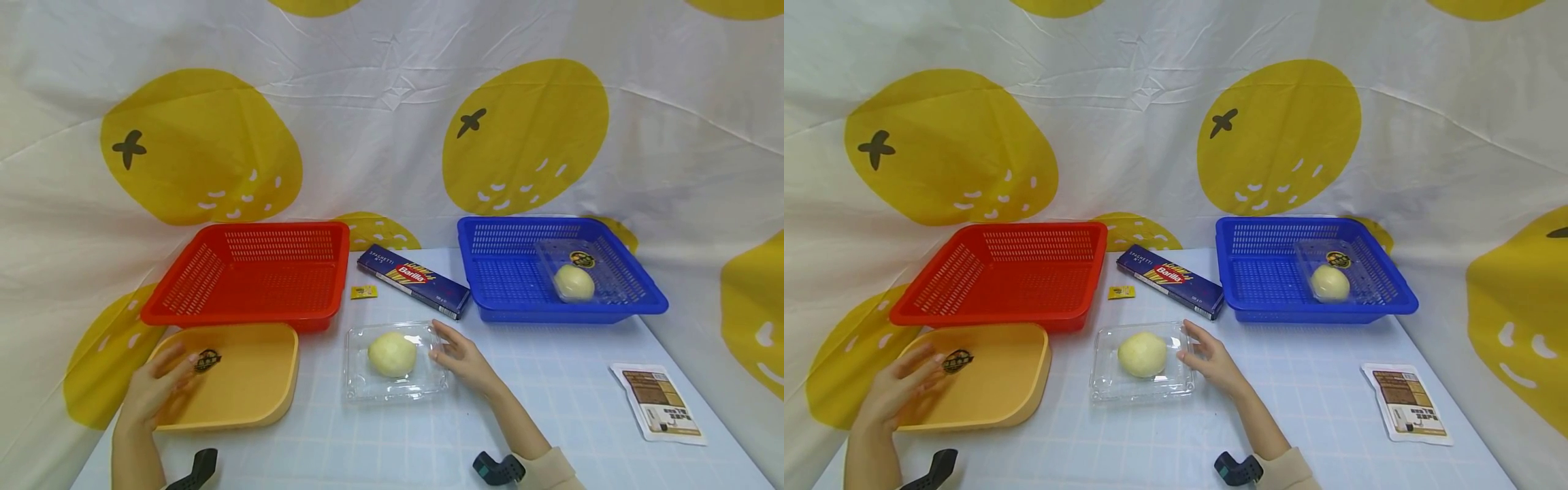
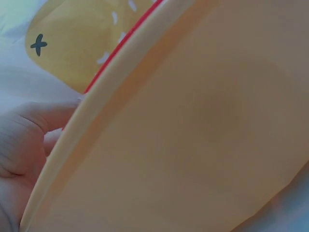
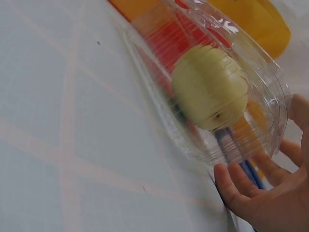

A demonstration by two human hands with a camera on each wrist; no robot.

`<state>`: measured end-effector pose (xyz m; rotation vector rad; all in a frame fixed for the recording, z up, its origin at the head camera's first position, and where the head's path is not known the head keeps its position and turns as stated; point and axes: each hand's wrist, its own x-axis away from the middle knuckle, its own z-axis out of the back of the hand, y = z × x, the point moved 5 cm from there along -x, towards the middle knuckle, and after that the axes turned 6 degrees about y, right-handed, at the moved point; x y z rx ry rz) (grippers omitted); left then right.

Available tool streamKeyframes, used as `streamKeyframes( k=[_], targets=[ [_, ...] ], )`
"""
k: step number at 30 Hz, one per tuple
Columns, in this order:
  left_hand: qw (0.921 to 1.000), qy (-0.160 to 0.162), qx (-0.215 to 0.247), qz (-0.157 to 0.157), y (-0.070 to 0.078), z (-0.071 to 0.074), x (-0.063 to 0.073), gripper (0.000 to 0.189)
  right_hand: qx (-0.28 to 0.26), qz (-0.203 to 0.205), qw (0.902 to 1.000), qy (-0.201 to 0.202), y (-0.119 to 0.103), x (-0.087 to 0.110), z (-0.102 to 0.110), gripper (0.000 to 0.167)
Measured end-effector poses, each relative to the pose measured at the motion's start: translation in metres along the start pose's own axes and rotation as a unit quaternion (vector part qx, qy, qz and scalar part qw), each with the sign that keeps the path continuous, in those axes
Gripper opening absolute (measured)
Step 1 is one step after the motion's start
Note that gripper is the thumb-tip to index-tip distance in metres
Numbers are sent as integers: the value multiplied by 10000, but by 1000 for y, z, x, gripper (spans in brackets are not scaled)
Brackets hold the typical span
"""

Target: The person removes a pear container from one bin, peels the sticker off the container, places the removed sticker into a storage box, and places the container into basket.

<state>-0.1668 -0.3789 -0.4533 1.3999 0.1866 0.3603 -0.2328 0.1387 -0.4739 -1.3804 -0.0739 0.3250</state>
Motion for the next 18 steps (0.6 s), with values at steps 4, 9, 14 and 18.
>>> streamKeyframes(
  k=[4, 9, 14, 18],
  targets=[
    [9886, 391, 1284, -675, -25, 13, -19, 45, -15, -29, 10000, -9, 0, 0, 0, 62],
    [9658, 753, 2073, -1365, 1, -3, 3, 34, 22, -31, 10000, -9, 0, 0, 0, 63],
    [9627, 637, 2178, -1476, 40, -35, 35, 36, 35, -14, 10000, -21, 0, 0, 0, 62],
    [9616, 616, 2143, -1601, 49, -52, 43, 34, 23, 14, 10000, -33, -1, 0, 0, 62]
  ],
)
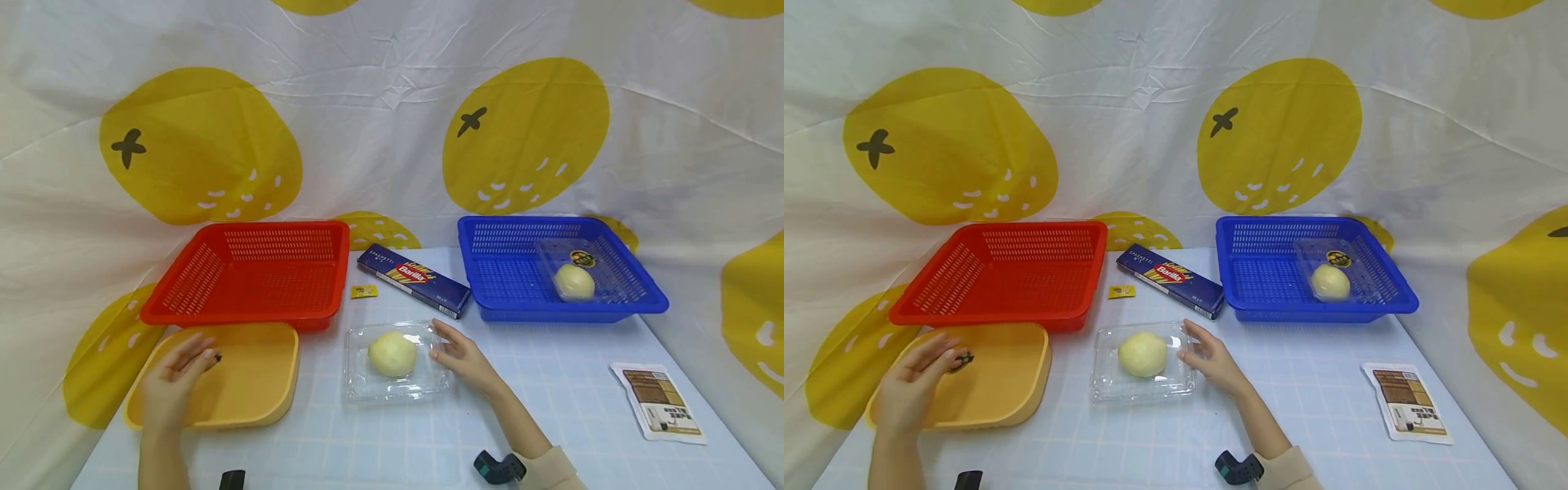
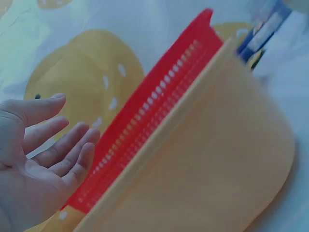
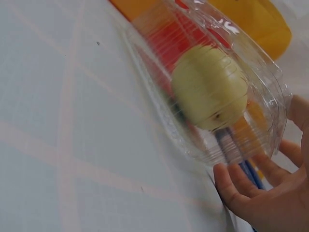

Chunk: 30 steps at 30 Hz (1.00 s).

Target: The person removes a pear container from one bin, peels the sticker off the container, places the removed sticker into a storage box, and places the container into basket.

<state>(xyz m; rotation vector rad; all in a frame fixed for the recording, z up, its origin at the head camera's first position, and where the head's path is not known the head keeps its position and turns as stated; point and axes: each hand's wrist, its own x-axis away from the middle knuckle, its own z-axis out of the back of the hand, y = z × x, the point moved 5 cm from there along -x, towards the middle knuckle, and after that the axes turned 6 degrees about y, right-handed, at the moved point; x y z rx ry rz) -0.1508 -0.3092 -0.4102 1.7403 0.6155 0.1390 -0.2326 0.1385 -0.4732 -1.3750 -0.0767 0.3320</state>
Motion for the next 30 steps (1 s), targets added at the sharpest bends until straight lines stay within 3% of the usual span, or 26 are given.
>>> streamKeyframes(
  k=[4, 8, 13, 18, 21, 26, 30],
  targets=[
    [9994, -300, 38, -166, 0, -21, 9, 34, -5, 12, 10000, 37, 0, 0, 1, 62],
    [9935, -1044, 163, -432, -1, -44, 19, 35, -21, -19, 10000, 71, 0, 0, 2, 62],
    [9714, -2214, 423, -749, -7, -76, 33, 37, -26, -40, 10000, 71, 0, 1, 3, 62],
    [9495, -3017, 133, -856, -19, -105, 44, 37, -58, 3, 10000, 50, 0, 1, 3, 62],
    [9448, -3164, -20, -848, -26, -117, 47, 37, -96, 26, 9999, 45, 0, 1, 3, 62],
    [9534, -2904, -723, -391, -40, -128, 50, 37, -178, -76, 9998, -2, 1, 2, 2, 62],
    [9525, -2822, -1141, -66, -52, -134, 54, 41, -278, -257, 9993, -59, 5, 2, 0, 63]
  ],
)
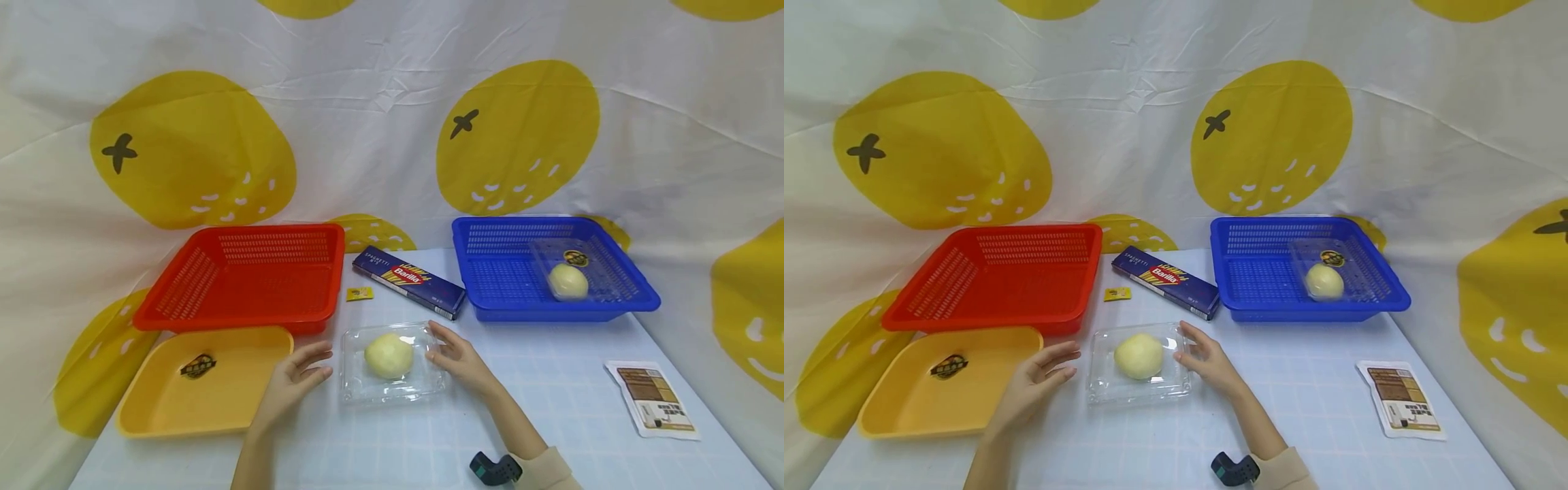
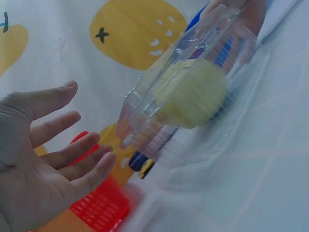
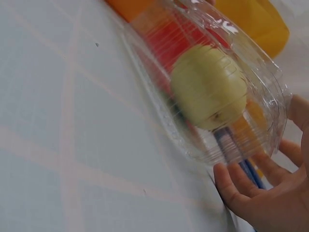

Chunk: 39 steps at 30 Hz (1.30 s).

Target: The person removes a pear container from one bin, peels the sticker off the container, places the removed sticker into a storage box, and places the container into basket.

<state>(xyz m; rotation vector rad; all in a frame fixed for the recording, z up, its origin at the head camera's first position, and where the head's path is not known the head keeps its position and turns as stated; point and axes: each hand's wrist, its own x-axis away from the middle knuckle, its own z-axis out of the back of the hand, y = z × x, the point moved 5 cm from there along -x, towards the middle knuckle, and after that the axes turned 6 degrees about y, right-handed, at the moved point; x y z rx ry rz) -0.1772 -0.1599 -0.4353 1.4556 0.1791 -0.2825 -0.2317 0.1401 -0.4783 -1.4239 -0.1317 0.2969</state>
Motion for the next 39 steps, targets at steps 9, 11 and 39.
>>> streamKeyframes(
  k=[9, 11, 39],
  targets=[
    [9958, -223, -130, 880, -15, -22, -3, 62, 38, -49, 10000, 10, -1, 0, -1, 64],
    [9939, -185, -123, 1081, -17, -26, -3, 66, 73, -36, 10000, 23, -2, 0, -1, 63],
    [9927, 120, -653, 1011, -18, -33, 3, 70, 104, -394, 9972, 621, -2, 12, 0, 54]
  ],
)
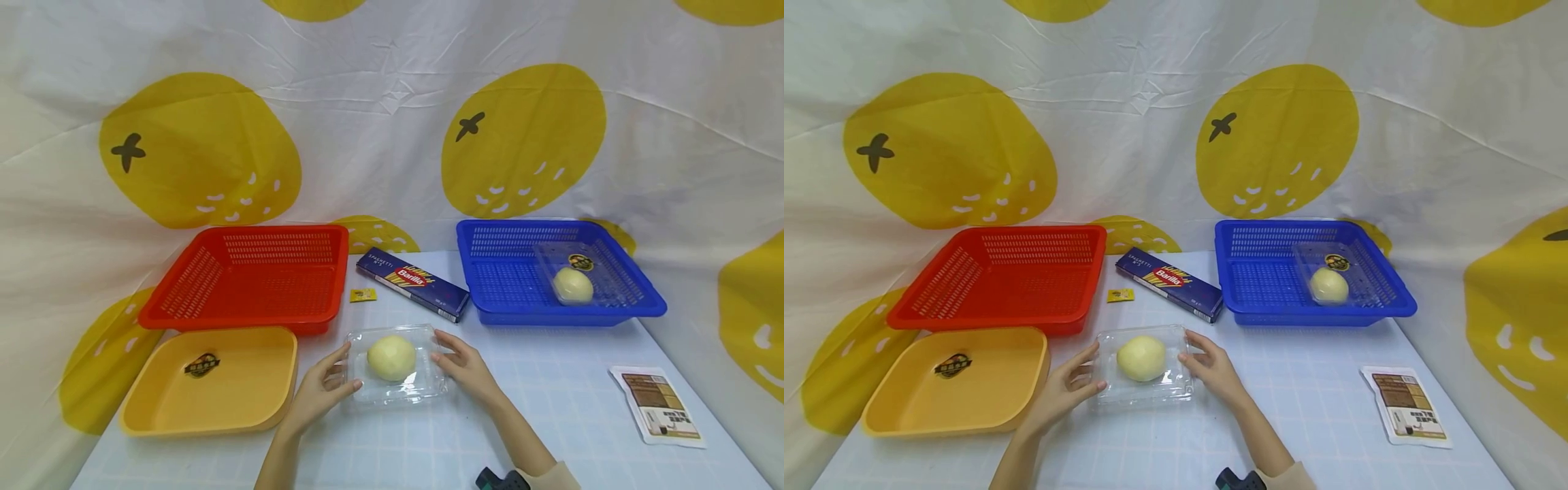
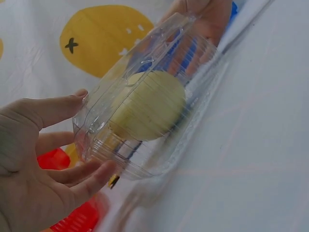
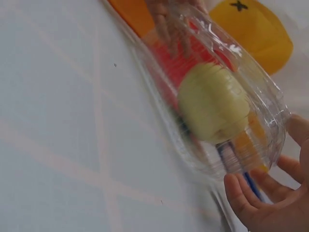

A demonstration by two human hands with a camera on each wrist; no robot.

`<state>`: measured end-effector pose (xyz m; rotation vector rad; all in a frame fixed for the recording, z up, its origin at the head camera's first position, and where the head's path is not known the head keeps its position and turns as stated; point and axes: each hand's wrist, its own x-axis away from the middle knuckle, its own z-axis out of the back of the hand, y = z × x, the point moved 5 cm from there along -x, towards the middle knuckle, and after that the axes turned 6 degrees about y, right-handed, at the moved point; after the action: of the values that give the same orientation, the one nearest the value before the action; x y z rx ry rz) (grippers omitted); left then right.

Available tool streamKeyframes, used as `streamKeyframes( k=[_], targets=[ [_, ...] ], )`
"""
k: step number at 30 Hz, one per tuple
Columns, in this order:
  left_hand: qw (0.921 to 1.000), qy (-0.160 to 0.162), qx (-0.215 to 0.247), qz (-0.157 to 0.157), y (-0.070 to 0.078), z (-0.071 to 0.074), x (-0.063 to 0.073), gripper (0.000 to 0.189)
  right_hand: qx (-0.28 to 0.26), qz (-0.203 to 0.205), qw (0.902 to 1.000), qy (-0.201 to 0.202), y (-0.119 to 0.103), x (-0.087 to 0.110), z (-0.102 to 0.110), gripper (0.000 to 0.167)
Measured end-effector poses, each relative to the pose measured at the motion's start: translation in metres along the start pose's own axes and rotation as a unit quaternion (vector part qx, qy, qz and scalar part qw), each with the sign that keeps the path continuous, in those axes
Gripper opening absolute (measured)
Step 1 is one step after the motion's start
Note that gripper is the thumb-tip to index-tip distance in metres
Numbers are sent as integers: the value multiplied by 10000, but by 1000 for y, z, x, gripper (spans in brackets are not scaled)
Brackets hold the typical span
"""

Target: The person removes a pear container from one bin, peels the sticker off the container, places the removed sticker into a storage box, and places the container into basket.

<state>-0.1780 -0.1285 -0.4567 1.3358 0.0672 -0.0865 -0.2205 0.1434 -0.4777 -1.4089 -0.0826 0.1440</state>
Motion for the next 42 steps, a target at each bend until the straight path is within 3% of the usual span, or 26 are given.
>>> streamKeyframes(
  k=[4, 11, 16, 22, 26, 33, 42],
  targets=[
    [9999, 98, -80, 56, 1, 2, 0, 67, 112, 1, 9999, 83, -2, 2, 1, 54],
    [9998, 33, -33, 203, 1, 3, -1, 68, 486, 201, 9985, -138, -7, 8, 1, 62],
    [9993, 30, 134, 346, 0, 4, -1, 69, 359, -40, 9988, -335, -8, 12, 1, 73],
    [9990, -5, 232, 379, -3, 4, -1, 69, 209, -168, 9942, -1039, -9, 19, -1, 85],
    [9979, -78, 275, 582, -5, 5, 0, 75, 60, -157, 9892, -1459, -8, 22, -1, 93],
    [9937, -337, 572, 900, -8, 6, 4, 90, 205, -123, 9897, -1410, -7, 18, 7, 74],
    [9928, -952, 553, 481, -6, 4, 5, 76, 297, 8, 9919, -1235, -14, 12, 13, 59]
  ],
)
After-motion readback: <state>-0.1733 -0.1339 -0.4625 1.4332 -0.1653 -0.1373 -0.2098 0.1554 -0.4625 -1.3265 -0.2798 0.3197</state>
